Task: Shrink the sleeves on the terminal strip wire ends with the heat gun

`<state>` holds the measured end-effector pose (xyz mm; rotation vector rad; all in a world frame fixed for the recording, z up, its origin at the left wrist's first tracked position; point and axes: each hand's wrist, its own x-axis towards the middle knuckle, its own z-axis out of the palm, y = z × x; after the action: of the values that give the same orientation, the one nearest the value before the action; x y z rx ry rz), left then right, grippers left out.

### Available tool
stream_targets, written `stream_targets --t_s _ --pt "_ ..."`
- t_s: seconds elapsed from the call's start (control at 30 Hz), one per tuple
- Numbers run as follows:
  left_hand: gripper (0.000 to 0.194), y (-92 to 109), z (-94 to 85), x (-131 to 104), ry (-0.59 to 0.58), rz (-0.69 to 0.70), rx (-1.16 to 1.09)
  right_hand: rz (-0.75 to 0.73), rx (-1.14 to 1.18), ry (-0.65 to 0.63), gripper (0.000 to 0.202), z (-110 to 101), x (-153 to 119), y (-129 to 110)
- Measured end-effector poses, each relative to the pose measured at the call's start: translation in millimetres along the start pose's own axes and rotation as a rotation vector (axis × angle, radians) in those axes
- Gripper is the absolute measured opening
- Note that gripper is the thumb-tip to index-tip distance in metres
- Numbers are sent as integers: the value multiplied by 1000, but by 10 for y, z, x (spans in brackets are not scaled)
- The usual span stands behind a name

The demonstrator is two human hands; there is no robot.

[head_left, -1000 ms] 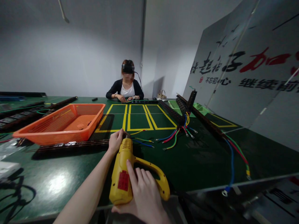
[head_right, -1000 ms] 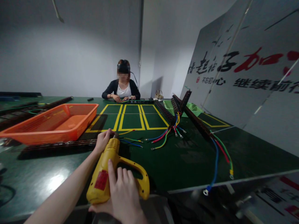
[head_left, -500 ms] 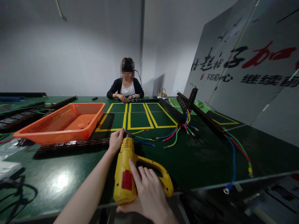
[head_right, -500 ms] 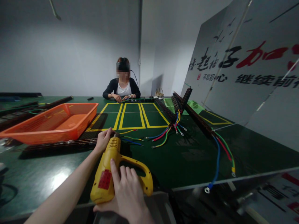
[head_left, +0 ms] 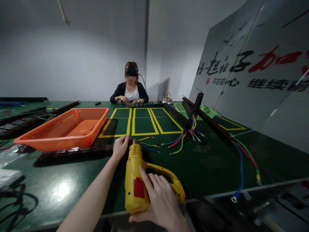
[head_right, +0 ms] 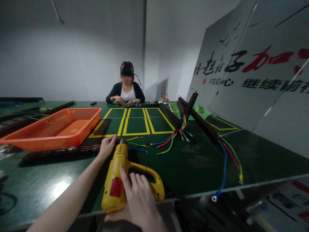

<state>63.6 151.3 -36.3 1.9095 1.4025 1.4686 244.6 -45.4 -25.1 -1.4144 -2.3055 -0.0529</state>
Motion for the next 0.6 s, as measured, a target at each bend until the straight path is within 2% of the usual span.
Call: stream_targets --t_s 0.3,0.6 --pt "44 -10 1 -1 1 4 20 7 -13 -25 129 -57 -79 219" --pt "42 12 -13 -6 -14 4 54 37 -22 -8 134 -146 -106 338"
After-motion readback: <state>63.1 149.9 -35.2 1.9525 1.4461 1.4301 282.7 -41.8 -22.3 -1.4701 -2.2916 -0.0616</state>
